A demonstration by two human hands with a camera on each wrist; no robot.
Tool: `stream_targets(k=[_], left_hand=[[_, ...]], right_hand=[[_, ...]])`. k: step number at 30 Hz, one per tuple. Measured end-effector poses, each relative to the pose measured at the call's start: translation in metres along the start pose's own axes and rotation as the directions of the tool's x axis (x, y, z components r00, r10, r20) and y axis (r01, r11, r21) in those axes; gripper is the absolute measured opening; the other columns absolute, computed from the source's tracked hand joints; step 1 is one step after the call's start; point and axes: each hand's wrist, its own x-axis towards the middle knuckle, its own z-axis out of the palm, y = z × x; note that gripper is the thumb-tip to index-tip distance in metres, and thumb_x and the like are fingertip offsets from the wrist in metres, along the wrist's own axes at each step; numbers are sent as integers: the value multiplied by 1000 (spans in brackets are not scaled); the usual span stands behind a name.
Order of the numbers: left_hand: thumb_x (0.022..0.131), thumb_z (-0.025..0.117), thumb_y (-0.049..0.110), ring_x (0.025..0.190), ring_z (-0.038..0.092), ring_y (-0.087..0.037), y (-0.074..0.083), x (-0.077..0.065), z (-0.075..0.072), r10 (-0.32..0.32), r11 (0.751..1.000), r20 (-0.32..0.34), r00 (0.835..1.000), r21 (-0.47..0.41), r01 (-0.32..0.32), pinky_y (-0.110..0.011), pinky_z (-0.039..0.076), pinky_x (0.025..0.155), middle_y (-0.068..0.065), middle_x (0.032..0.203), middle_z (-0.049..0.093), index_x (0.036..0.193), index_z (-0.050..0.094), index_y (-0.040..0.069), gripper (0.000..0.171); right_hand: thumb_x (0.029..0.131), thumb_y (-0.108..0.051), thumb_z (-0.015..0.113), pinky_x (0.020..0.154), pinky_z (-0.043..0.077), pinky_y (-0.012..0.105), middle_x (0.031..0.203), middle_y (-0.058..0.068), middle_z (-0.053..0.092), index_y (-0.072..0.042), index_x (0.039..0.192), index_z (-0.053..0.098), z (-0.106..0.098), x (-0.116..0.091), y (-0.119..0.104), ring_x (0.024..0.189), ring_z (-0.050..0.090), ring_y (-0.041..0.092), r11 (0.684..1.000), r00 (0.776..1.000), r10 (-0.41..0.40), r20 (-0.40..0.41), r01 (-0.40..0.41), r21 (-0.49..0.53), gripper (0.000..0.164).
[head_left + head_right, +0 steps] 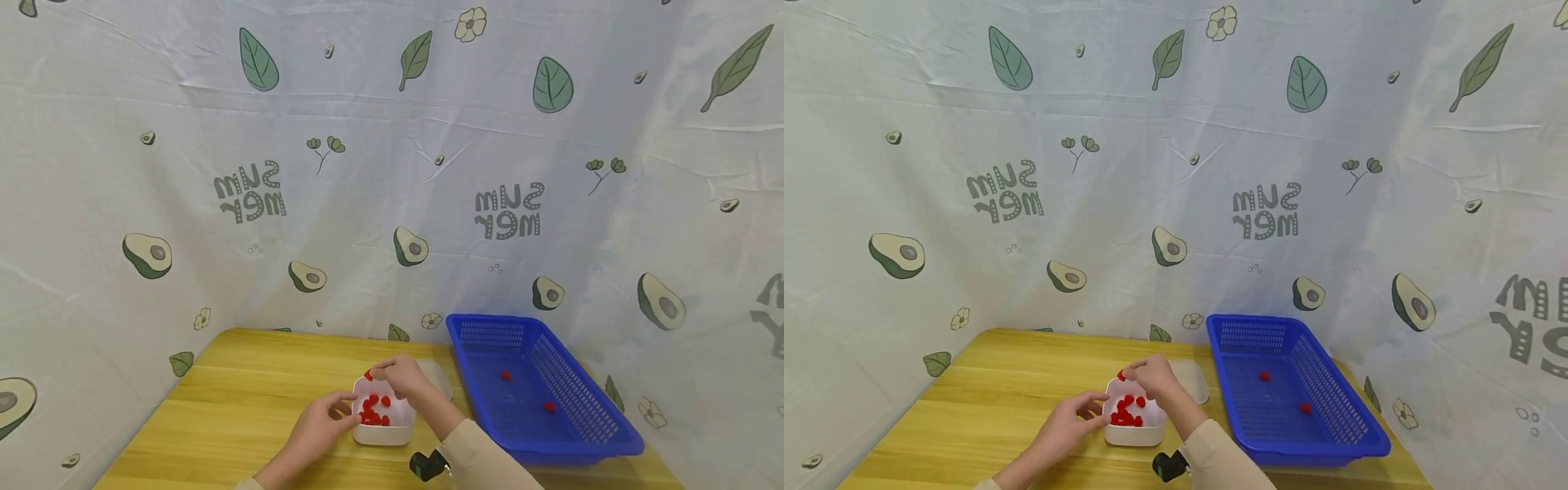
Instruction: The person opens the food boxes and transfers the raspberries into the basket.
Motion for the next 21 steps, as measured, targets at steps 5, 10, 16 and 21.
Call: stream_targets(k=[5,10,16,21], left_hand=[[89,77,36,86,59,-16,0,-2,0,-3,1000,-6,1000,6,3,-31,49,71,3,95,69,122,69,16,40],[88,77,36,87,59,-17,1,-1,0,-10,1000,-3,1000,5,10,-31,49,71,3,96,69,122,69,16,40],[88,78,33,86,59,-16,0,-1,1,-6,1000,-10,1000,7,6,-30,49,70,2,95,68,122,69,15,39],[88,78,33,85,59,-16,1,-1,1,-3,1000,-12,1000,3,3,-28,49,69,3,96,68,122,69,15,40]], right_hand=[[94,-22,70,44,27,22,94,11,70,-10,105,79,-13,1,-2,43,26,11,1000,1000,2,-10,-2,-31,19],[94,-21,71,44,25,22,71,-2,54,-6,106,77,-29,1,-2,44,23,10,1000,1000,5,-30,-5,1,20],[94,-15,69,43,19,23,53,-7,27,-2,109,75,-54,0,-3,44,17,9,997,999,7,-47,-4,71,21],[95,-17,69,43,19,24,52,-8,25,-3,113,75,-75,1,-2,46,14,9,998,997,23,-76,-18,64,24]])
